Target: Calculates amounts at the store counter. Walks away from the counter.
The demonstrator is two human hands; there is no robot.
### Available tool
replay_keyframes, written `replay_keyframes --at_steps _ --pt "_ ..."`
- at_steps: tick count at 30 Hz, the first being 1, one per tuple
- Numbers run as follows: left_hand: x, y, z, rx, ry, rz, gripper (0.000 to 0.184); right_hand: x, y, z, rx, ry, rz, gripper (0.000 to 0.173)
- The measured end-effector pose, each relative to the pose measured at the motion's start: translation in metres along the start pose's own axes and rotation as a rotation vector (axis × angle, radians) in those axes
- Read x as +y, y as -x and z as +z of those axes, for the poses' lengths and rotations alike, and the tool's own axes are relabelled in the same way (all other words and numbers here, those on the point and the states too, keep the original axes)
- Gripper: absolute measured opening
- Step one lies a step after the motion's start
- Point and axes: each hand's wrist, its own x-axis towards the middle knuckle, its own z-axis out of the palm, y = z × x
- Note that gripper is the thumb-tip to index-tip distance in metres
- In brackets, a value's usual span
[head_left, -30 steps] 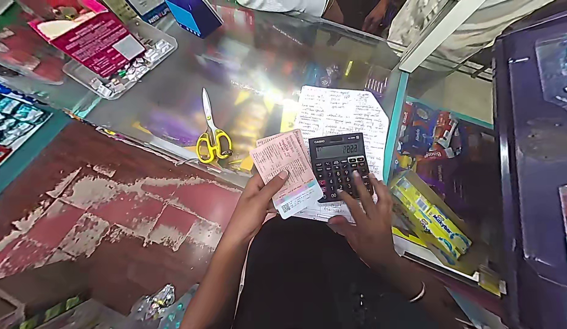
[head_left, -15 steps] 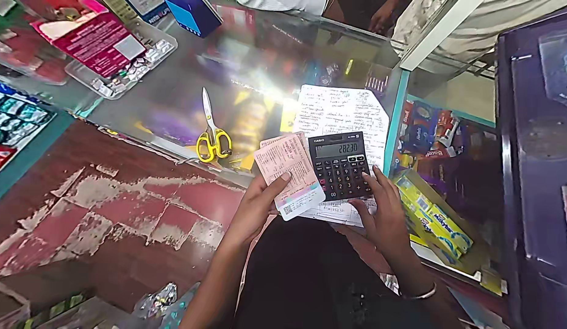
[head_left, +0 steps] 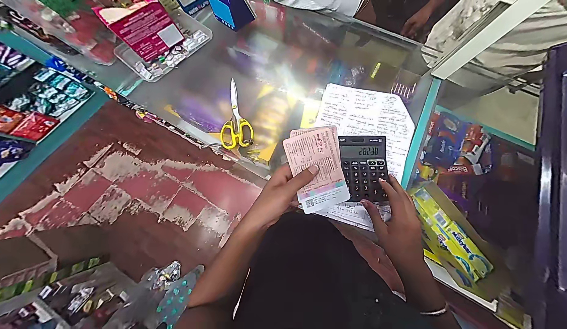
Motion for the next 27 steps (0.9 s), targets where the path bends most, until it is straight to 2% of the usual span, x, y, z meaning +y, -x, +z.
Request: replay_keyframes --at_steps 22,27 --pt "-0.002 0.005 0.004 0.043 -0.024 0.047 0.021 0.002 0.000 0.002 0.018 -0.012 -0.008 0.061" --pt "-0.004 0.004 0.004 0.028 -0.021 0.046 0.021 -0.004 -0.012 -0.005 -0.057 0.125 -0.002 0.066"
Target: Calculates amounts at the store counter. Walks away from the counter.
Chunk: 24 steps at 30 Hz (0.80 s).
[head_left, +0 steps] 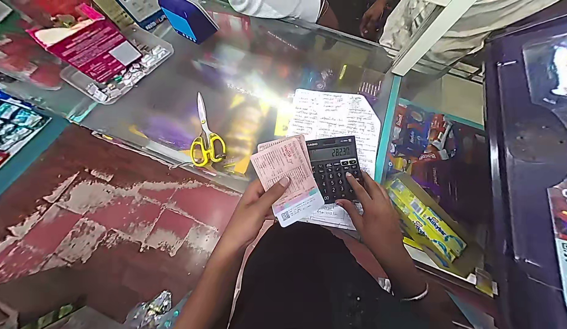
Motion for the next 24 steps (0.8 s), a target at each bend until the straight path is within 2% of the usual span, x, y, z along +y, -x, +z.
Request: replay_keyframes --at_steps 4,13,20,22,24 --pt "0.001 -0.001 0.001 -0.009 0.010 0.005 0.021 -0.005 -0.009 -0.013 -0.064 0.013 0.006 0.063" --pt "0.003 0.002 0.000 0.018 -0.011 -0.026 0.020 -0.007 0.001 -0.013 -0.120 0.011 0.025 0.080" --pt "0.003 0.001 -0.002 -0.019 0.008 -0.020 0.019 -0.006 0.003 -0.012 -0.134 0.013 0.009 0.084" --pt "0.003 0.000 -0.002 -0.022 0.007 -0.027 0.020 -0.006 0.004 -0.012 -0.116 0.020 0.003 0.082" --pt "0.003 0.000 -0.003 -0.023 -0.001 -0.029 0.019 -0.007 0.006 -0.010 -0.073 -0.004 -0.047 0.069"
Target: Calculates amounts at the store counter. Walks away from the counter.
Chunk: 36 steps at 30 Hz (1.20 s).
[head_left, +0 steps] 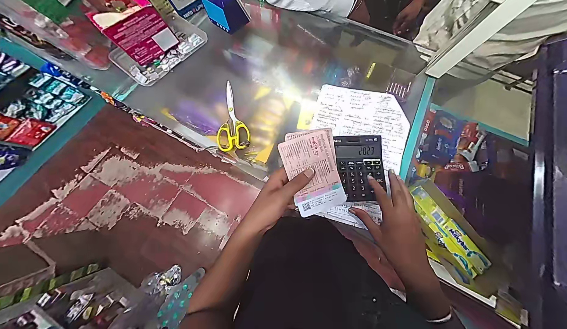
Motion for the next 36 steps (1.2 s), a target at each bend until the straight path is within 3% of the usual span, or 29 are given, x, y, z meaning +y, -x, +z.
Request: replay_keyframes --at_steps 4,9,12,28,33,36 --pt "-0.001 0.000 0.000 0.013 -0.001 0.005 0.020 -0.004 0.004 0.005 0.063 0.000 -0.141 0.039" --pt "-0.001 0.000 0.001 0.032 -0.003 0.004 0.021 -0.010 0.005 0.006 0.054 0.048 -0.134 0.050" --pt "-0.002 0.000 0.002 0.047 0.005 0.008 0.021 -0.009 0.008 0.002 0.177 0.019 -0.067 0.046" --pt "-0.005 0.006 0.002 0.067 0.007 -0.009 0.023 0.001 0.012 -0.001 0.155 -0.033 0.035 0.050" --pt "-0.008 0.009 0.001 0.049 0.002 -0.014 0.023 0.015 0.012 -0.014 0.320 -0.138 0.095 0.039" --pt "-0.010 0.009 0.000 -0.006 -0.047 -0.043 0.022 0.015 0.013 -0.021 0.411 -0.253 0.032 0.029"
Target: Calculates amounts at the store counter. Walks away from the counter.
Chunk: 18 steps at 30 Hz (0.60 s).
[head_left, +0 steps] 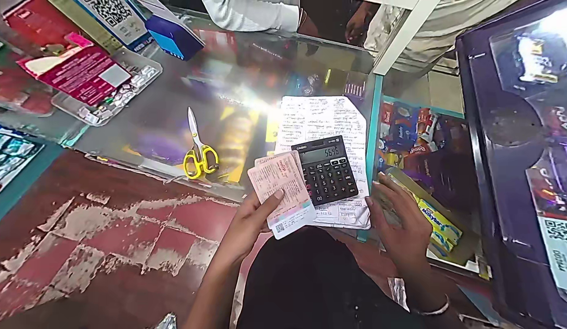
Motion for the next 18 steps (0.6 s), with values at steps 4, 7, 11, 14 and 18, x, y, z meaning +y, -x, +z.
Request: replay_keyframes --at_steps 4,7,11,14,18 --pt "-0.006 -0.002 0.004 -0.159 -0.099 -0.046 0.019 -0.018 0.014 0.001 -0.134 -0.312 0.024 0.031" --pt "-0.011 -0.004 0.012 -0.307 -0.205 -0.020 0.020 -0.031 0.019 0.010 -0.250 -0.686 0.222 0.057" --pt "-0.028 -0.011 0.028 -0.477 -0.204 -0.045 0.025 -0.030 0.014 0.003 -0.306 -0.856 0.431 0.069" --pt "-0.032 -0.014 0.042 -0.483 -0.174 -0.079 0.026 -0.031 0.013 -0.004 -0.422 -0.973 0.583 0.063" --pt "-0.039 -0.016 0.051 -0.482 -0.251 0.021 0.031 -0.031 0.015 -0.002 -0.494 -1.068 0.600 0.066"
